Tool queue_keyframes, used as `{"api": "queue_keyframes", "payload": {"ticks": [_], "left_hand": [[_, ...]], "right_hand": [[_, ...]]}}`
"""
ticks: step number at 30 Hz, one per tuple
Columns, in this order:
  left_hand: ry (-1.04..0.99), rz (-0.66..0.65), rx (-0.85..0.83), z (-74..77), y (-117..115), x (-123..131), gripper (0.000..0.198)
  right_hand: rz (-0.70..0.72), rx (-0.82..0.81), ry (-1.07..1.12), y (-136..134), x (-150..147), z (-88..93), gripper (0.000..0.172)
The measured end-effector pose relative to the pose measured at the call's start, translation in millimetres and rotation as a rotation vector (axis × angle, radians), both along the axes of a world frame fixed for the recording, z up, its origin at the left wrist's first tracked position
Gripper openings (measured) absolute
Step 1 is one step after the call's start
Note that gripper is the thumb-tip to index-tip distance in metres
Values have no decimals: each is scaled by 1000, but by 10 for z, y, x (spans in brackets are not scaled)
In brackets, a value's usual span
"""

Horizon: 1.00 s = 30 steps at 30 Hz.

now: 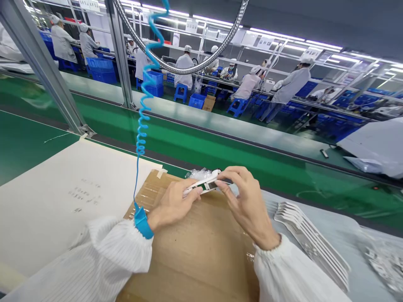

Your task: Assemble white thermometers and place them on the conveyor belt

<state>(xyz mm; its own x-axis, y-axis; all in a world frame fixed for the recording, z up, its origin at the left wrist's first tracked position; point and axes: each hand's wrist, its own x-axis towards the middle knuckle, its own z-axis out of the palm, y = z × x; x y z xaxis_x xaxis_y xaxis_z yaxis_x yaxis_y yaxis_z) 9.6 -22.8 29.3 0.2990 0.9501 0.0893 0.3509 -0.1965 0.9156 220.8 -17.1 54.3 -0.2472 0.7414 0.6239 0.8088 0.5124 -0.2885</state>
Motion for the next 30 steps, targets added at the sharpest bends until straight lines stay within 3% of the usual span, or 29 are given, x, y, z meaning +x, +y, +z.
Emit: {"api": "queue_keyframes", "payload": {"ticks": [3,7,10,13,16,19,24,27,30], "left_hand": [[17,10,56,-14,0,-2,23],[62,106,7,-54,58,-7,19],[65,404,-76,-87,175,-64,26],[0,596,-93,-98,276,-143,31],[-41,579,-94,-92,290,-163,31],[-45,521,-71,-96,253,-132,29],[-160,508,-55,-152,248,-111,27],[-197,502,-65,-173,261,-107,29],[-195,485,-72,-162,250,-100,29]], "right_hand": [[-6,176,-259,-7,-34,42,5],[-37,277,-421,-76,-154,66,21],[16,172,-327,-59,-202,18,22],[-86,-75,-164,154,-181,-140,17],[-238,-277,-186,447,-162,-368,19],[-251,-300,-251,538,-136,-505,16],[-305,-199,-304,73,297,-354,15],[-516,-154,-395,-363,854,-248,19],[-736,-176,-513,-741,1392,-279,24]]}}
